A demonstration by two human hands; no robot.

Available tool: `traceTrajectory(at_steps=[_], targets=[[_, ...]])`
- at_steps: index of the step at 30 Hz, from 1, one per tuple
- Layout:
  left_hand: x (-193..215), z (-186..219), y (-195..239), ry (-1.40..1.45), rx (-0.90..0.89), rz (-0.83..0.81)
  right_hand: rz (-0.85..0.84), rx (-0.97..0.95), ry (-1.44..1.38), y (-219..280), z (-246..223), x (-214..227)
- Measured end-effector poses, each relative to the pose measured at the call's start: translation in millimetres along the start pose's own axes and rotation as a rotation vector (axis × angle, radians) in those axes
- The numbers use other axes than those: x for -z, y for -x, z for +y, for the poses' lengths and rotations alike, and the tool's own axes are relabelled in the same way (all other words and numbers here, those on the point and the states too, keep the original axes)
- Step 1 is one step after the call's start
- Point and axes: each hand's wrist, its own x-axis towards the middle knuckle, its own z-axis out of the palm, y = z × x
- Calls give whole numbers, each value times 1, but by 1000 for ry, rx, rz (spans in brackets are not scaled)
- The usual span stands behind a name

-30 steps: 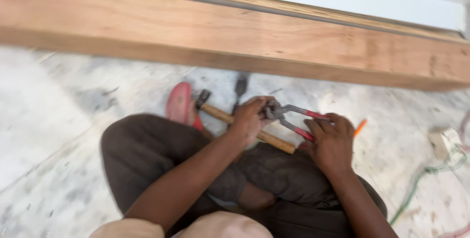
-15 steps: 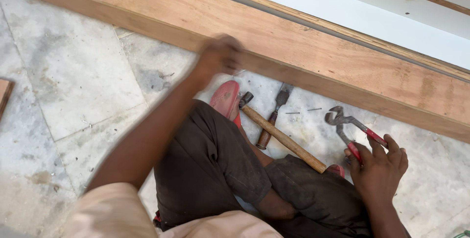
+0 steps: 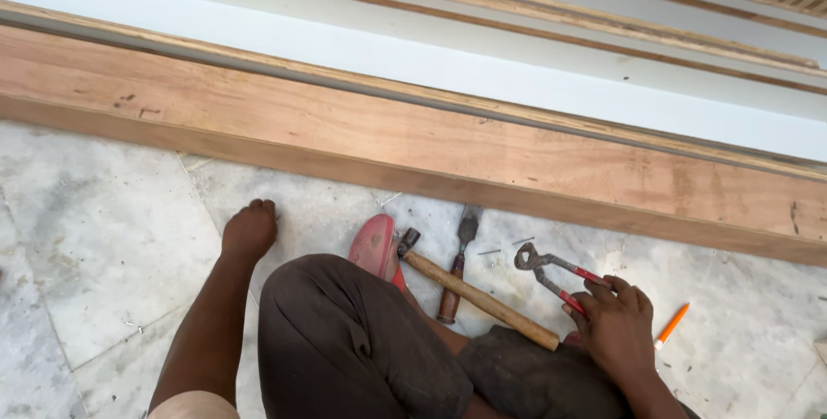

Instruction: The person sits on the floor and uses a hammer to drive nails into a long wooden plank. They repeatedly pick up nails, position them, and hammer them into the wood, occasionally using pliers to adjust a nail.

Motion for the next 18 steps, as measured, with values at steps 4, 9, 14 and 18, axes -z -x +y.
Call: traceTrajectory(at_steps=[4,9,14,18], targets=[[0,2,13,119,-56,-20,-61,-27,5,-2,-2,-2],[-1,5,40,1420,542,65,-29,-46,-13,3,14,-24],[-22,-24,64,2532,505,368,76,124,-92,-14,49,-72],[-39,9,84,2647,931,362,-43,161,-159,-76,27,-94]])
